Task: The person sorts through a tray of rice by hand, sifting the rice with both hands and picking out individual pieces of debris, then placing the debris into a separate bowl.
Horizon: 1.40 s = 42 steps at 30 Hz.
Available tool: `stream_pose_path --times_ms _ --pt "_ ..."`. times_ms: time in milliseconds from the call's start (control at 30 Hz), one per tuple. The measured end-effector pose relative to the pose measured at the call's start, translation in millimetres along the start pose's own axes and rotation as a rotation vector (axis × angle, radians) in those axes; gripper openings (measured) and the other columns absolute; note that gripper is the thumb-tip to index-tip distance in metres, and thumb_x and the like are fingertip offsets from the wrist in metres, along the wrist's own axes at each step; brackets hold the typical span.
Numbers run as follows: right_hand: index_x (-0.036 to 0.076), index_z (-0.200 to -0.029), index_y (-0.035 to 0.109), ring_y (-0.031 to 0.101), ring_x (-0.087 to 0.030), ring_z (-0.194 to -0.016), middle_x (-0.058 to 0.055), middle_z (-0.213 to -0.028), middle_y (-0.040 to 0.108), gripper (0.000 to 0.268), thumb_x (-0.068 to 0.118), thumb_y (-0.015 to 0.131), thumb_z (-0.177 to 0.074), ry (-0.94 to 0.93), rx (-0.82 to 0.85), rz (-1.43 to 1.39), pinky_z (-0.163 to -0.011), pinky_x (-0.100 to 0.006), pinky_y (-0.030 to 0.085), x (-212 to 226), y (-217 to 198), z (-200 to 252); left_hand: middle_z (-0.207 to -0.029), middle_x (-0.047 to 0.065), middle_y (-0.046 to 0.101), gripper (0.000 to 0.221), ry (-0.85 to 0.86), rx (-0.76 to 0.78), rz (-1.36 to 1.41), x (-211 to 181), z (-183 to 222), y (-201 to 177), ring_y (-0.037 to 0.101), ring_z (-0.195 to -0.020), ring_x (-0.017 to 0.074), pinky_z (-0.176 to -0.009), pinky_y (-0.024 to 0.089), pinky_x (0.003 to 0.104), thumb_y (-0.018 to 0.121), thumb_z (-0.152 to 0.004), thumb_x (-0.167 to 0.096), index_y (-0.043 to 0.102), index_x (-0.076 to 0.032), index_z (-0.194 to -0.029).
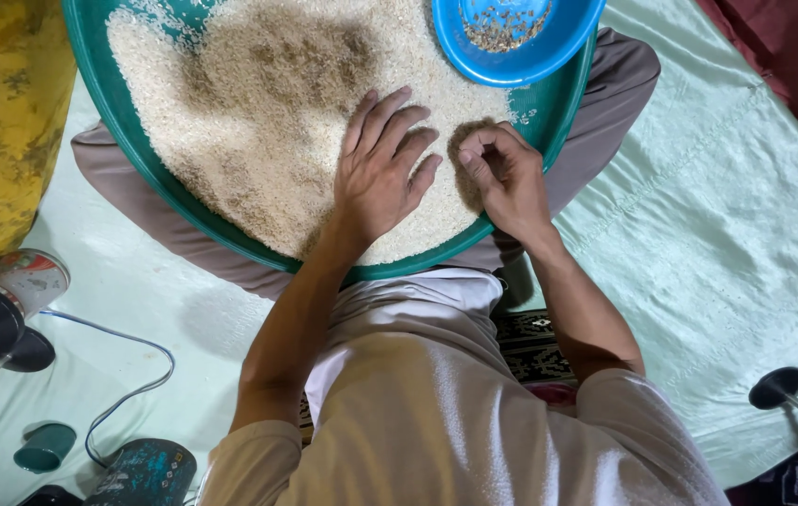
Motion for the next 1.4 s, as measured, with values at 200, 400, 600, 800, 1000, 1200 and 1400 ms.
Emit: stream_pose_path --times_ms 200,400,600,800,1000,1200,1400 --pt "0.006 -0.106 0.062 0.057 -0.013 -0.085 -0.004 -0.091 0.06 0.008 0.015 0.061 -0.108 0.196 0.126 -0.471 -0.082 -0.027 0.05 -16.3 8.5 6.6 -0.116 0.01 0.071 0.011 0.019 -0.116 0.295 -8.7 -7.1 -21.1 0.069 -0.111 0.0294 -0.121 0.027 0.053 0.075 -0.101 -0.011 0.072 -0.004 -0.108" --pt "-0.008 -0.107 0.061 0.069 -0.021 -0.088 -0.01 -0.088 0.06 0.009 0.001 0.061 -0.104 0.128 0.091 -0.648 -0.079 -0.033 0.056 -35.3 17.3 13.2 -0.111 0.0 0.075 0.011 -0.024 -0.117 0.395 -8.2 3.2 -7.6 0.07 -0.109 0.0169 -0.118 0.035 0.041 0.08 -0.096 -0.018 0.079 -0.015 -0.107" --pt "-0.009 -0.102 0.063 0.071 -0.019 -0.083 -0.01 -0.083 0.061 0.01 0.0 0.066 -0.099 0.212 0.047 -0.818 -0.076 -0.03 0.06 -35.3 26.3 14.5 -0.104 0.003 0.074 0.004 0.09 -0.179 0.43 -14.4 -5.2 -26.5 0.072 -0.092 0.0215 -0.099 0.05 0.042 0.076 -0.095 -0.008 0.078 -0.01 -0.098" --pt "-0.01 -0.099 0.064 0.071 -0.017 -0.08 -0.011 -0.082 0.065 0.007 -0.004 0.066 -0.098 0.274 0.048 -0.845 -0.075 -0.029 0.06 -28.3 24.3 10.1 -0.101 0.002 0.073 0.005 0.08 -0.161 0.428 -5.5 -9.4 -23.8 0.071 -0.087 0.0214 -0.092 0.054 0.04 0.072 -0.098 -0.01 0.077 -0.012 -0.097" --pt "-0.012 -0.098 0.066 0.071 -0.02 -0.078 -0.015 -0.08 0.067 0.007 -0.005 0.067 -0.097 0.317 0.056 -0.789 -0.073 -0.028 0.059 -26.2 28.0 6.8 -0.101 0.008 0.074 0.005 -0.044 -0.135 0.626 5.7 -4.3 -12.8 0.072 -0.09 0.0287 -0.087 0.056 0.041 0.071 -0.1 -0.007 0.075 -0.005 -0.099" --pt "-0.01 -0.099 0.068 0.073 -0.017 -0.073 -0.015 -0.082 0.072 0.006 -0.005 0.07 -0.096 0.367 0.06 -0.765 -0.055 -0.016 0.055 -27.6 27.5 5.5 -0.101 0.005 0.074 0.005 -0.034 -0.163 0.56 8.3 -5.7 -21.2 0.072 -0.089 0.0246 -0.086 0.056 0.038 0.073 -0.099 -0.01 0.077 -0.009 -0.1" --pt "-0.008 -0.096 0.066 0.073 -0.018 -0.062 -0.015 -0.085 0.075 0.006 -0.006 0.071 -0.093 0.429 0.125 -0.765 -0.024 -0.012 0.038 -45.8 27.9 9.9 -0.099 0.006 0.074 0.006 0.026 -0.152 0.584 2.7 -8.9 -37.1 0.071 -0.087 0.0259 -0.083 0.055 0.039 0.072 -0.099 -0.006 0.077 -0.008 -0.097"
Point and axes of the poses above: each hand's wrist, its own z-axis away from the middle knuckle, its own y-axis out of the palm, x = y × z, the point moved 3 cm from there along -z, towards the middle knuckle
